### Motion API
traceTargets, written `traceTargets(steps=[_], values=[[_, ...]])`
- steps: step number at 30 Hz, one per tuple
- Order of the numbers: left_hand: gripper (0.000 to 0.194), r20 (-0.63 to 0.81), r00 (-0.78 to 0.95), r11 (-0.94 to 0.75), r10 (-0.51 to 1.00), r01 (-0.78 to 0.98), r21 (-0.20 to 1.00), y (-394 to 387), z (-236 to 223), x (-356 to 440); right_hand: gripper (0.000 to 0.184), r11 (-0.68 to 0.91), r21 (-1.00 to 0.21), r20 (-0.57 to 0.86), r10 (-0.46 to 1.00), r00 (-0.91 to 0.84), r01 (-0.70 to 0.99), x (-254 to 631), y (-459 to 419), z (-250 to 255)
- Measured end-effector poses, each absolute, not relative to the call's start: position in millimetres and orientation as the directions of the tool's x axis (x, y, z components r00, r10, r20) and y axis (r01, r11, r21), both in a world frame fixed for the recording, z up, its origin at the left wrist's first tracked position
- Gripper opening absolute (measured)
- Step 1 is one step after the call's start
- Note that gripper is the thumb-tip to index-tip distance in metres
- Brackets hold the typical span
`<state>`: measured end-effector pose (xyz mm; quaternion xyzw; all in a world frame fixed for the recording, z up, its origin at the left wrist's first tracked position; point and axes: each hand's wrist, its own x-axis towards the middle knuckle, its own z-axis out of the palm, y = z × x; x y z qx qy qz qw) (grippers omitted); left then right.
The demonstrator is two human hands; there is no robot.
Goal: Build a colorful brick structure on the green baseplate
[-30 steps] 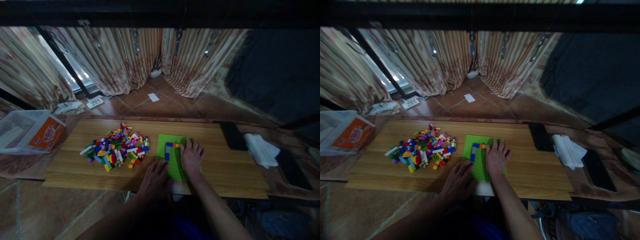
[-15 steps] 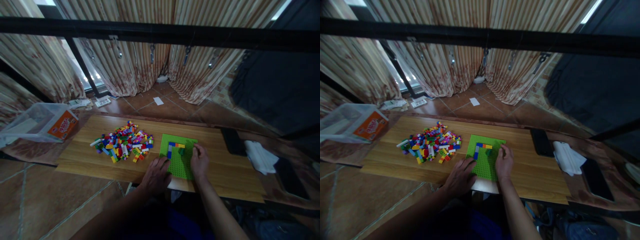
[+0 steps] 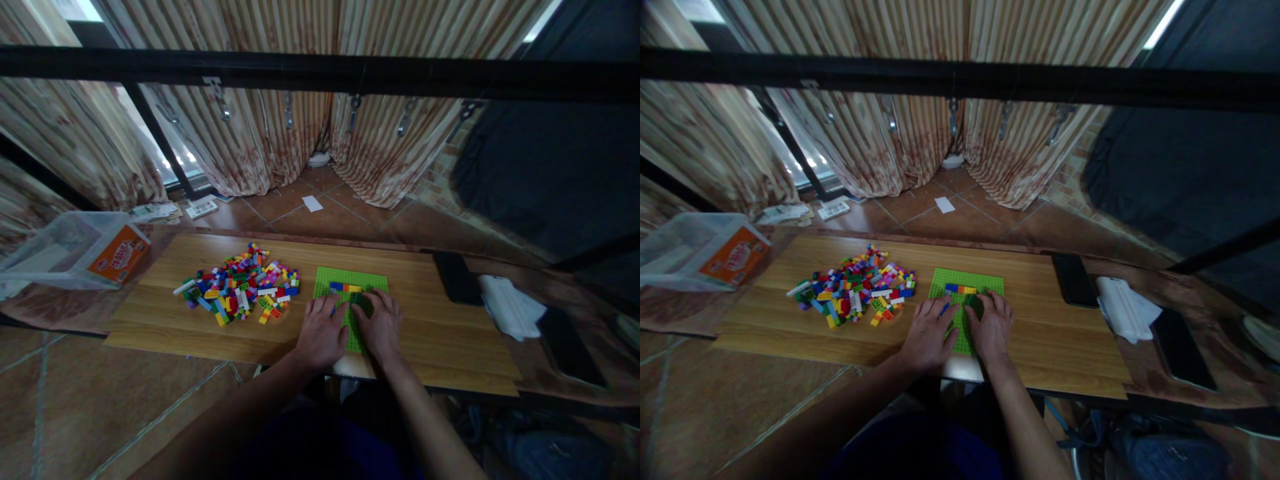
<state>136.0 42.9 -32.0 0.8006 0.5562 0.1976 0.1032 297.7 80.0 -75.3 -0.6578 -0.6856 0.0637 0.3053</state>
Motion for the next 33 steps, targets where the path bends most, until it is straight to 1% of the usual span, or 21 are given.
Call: traceTargets(steps=[7, 16, 22, 28, 33], values=[[0.042, 0.119, 0.396, -0.413, 0.91, 0.86, 0.298, 67, -28, 151, 0.037, 0.181, -0.509, 0.327, 0.945, -0.005, 0.841, 310, 89, -75], [0.041, 0.114, 0.432, -0.446, 0.895, 0.867, 0.221, 74, -33, 154, 0.035, 0.215, -0.519, 0.346, 0.938, -0.027, 0.827, 312, 92, -78], [0.04, 0.118, 0.454, -0.468, 0.883, 0.87, 0.155, 75, -36, 155, 0.034, 0.222, -0.516, 0.334, 0.941, -0.044, 0.827, 314, 92, -79], [0.039, 0.14, 0.469, -0.485, 0.872, 0.868, 0.108, 74, -39, 159, 0.033, 0.275, -0.581, 0.345, 0.936, -0.074, 0.766, 318, 92, -77], [0.041, 0.139, 0.476, -0.49, 0.869, 0.866, 0.098, 75, -41, 160, 0.031, 0.249, -0.67, 0.329, 0.944, -0.022, 0.7, 320, 94, -77]])
